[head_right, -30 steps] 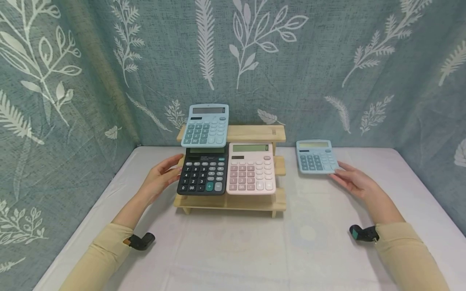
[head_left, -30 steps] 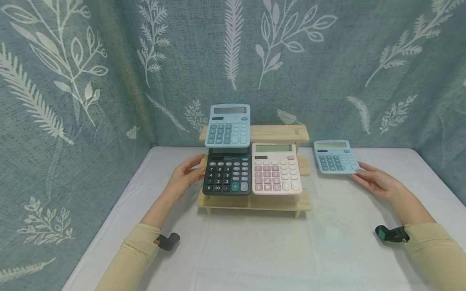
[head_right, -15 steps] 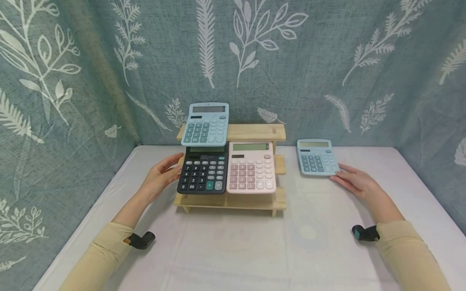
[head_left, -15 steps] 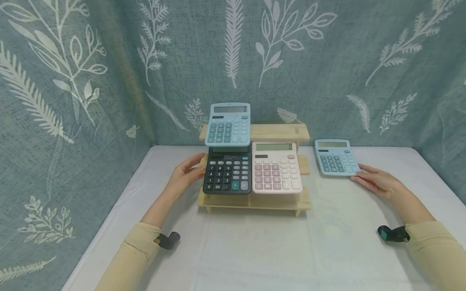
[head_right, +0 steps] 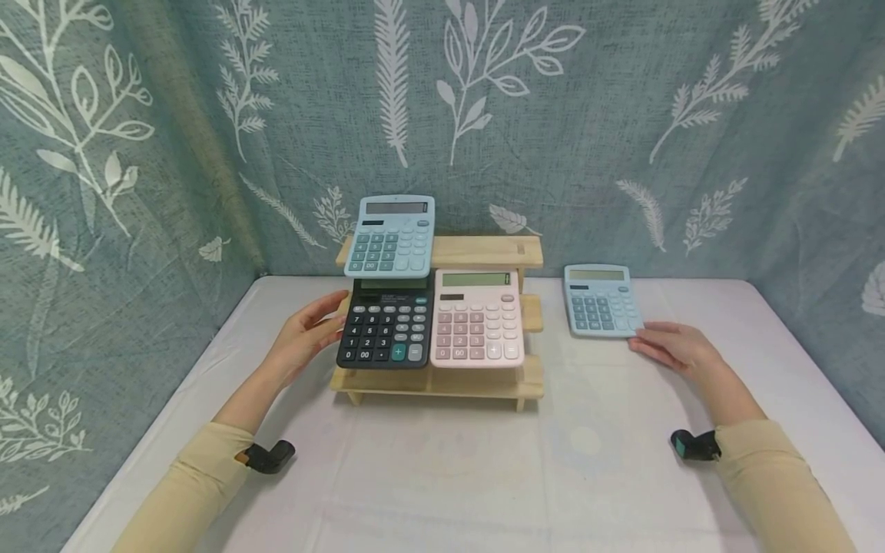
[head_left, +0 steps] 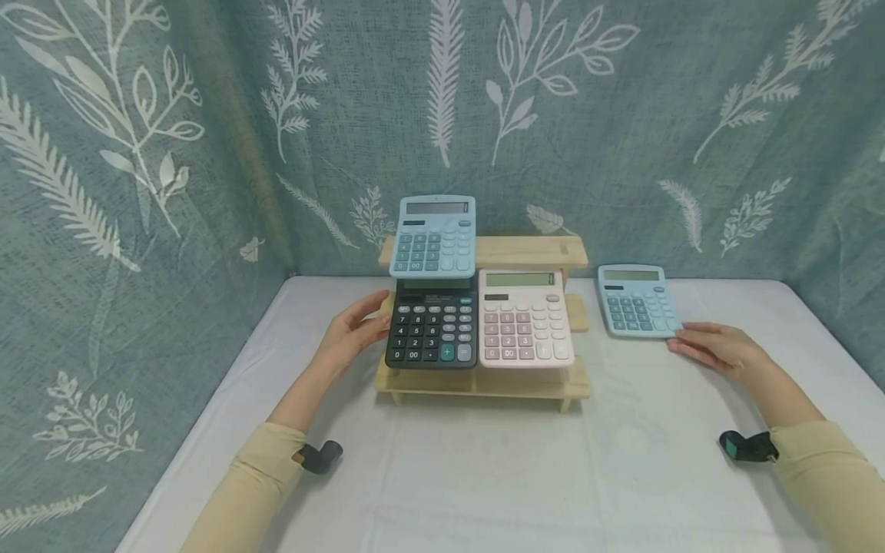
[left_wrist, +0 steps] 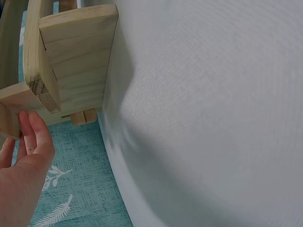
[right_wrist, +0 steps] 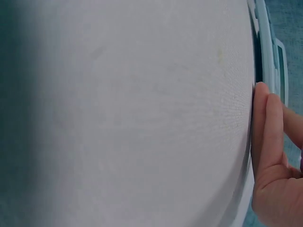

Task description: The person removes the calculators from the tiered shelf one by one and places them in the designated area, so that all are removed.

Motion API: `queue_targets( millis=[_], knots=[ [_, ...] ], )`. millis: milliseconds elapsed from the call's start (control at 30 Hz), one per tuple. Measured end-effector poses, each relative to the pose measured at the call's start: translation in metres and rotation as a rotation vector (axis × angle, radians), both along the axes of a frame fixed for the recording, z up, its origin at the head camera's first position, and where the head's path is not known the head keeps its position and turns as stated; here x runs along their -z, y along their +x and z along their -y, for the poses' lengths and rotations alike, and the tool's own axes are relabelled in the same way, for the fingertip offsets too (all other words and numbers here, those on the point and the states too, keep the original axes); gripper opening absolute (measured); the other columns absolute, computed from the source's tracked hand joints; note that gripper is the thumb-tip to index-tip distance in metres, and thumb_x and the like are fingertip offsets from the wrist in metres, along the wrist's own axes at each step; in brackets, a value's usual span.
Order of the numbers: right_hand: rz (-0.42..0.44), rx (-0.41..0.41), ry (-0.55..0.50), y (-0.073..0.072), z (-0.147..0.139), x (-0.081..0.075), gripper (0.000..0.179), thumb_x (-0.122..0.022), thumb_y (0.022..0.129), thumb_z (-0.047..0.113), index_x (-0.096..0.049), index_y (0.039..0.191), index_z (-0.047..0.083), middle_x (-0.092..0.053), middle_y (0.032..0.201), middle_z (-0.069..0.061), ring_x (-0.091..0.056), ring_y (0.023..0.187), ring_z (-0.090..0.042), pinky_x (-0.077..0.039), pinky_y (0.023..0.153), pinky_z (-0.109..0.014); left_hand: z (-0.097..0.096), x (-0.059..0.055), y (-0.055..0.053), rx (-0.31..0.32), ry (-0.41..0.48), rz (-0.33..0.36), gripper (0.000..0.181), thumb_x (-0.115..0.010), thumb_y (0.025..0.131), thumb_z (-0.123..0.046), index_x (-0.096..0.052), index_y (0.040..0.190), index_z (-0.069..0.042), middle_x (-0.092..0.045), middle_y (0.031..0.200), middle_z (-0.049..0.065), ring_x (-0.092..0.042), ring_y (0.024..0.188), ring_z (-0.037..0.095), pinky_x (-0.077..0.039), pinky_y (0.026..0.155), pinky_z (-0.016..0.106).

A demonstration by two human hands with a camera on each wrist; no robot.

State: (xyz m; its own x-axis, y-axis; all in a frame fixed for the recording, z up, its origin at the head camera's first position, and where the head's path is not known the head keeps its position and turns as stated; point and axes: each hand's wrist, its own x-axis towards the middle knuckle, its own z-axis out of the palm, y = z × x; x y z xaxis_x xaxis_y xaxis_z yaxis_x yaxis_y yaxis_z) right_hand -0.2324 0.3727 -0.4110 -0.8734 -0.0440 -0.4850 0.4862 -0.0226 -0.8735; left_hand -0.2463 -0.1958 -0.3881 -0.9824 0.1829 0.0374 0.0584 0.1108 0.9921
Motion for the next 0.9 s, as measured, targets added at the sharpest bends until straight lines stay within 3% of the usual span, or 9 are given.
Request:
queue_targets(
  millis=[200,467,700,800,900],
  knots=[
    [-0.007,0.006,0.035,0.002,-0.003,0.001,0.076,-0.055,0.100,0.012,-0.003,0.152,-0.005,-0.071,0.081,0.005,-0.070,0.080,-0.008,-0.056,0.085,-0.022,0.000,0.000,0.000,0.000,-0.001,-0.003,0.053,-0.056,0.099,-0.007,-0.037,0.148,0.000,-0.035,0.150,0.021,-0.056,0.114,0.021,-0.047,0.104,0.041],
    [-0.059,-0.009,0.000,0.008,-0.010,0.004,0.069,-0.048,0.103,0.009,-0.002,0.150,-0.008,-0.070,0.084,0.007,-0.070,0.081,-0.007,-0.056,0.086,-0.022,0.000,0.000,0.001,-0.003,-0.006,0.000,0.053,-0.056,0.099,-0.009,-0.037,0.148,-0.001,-0.036,0.150,0.020,-0.055,0.116,0.024,-0.047,0.104,0.040],
    [-0.084,-0.008,0.003,0.013,-0.009,0.001,0.073,-0.052,0.102,0.014,-0.003,0.151,-0.010,-0.070,0.085,0.009,-0.070,0.082,-0.006,-0.057,0.084,-0.021,-0.001,0.001,0.001,-0.013,-0.014,0.006,0.054,-0.057,0.099,-0.011,-0.037,0.149,-0.003,-0.034,0.151,0.018,-0.051,0.122,0.030,-0.048,0.103,0.037],
    [-0.094,0.011,-0.019,0.016,-0.006,-0.002,0.068,-0.058,0.099,0.016,-0.019,0.149,-0.010,-0.070,0.086,0.008,-0.069,0.083,-0.006,-0.057,0.085,-0.022,-0.001,0.001,0.001,-0.016,-0.014,0.005,0.054,-0.057,0.100,-0.012,-0.037,0.149,-0.004,-0.034,0.152,0.018,-0.051,0.123,0.031,-0.049,0.102,0.035],
    [-0.113,0.027,-0.088,0.019,-0.002,-0.006,0.038,-0.063,0.096,0.015,-0.048,0.130,0.005,-0.071,0.089,0.005,-0.069,0.086,-0.007,-0.057,0.085,-0.022,-0.001,0.002,0.001,-0.018,-0.008,0.003,0.054,-0.057,0.099,-0.012,-0.037,0.149,-0.004,-0.033,0.153,0.017,-0.050,0.124,0.032,-0.050,0.102,0.034]
  ],
)
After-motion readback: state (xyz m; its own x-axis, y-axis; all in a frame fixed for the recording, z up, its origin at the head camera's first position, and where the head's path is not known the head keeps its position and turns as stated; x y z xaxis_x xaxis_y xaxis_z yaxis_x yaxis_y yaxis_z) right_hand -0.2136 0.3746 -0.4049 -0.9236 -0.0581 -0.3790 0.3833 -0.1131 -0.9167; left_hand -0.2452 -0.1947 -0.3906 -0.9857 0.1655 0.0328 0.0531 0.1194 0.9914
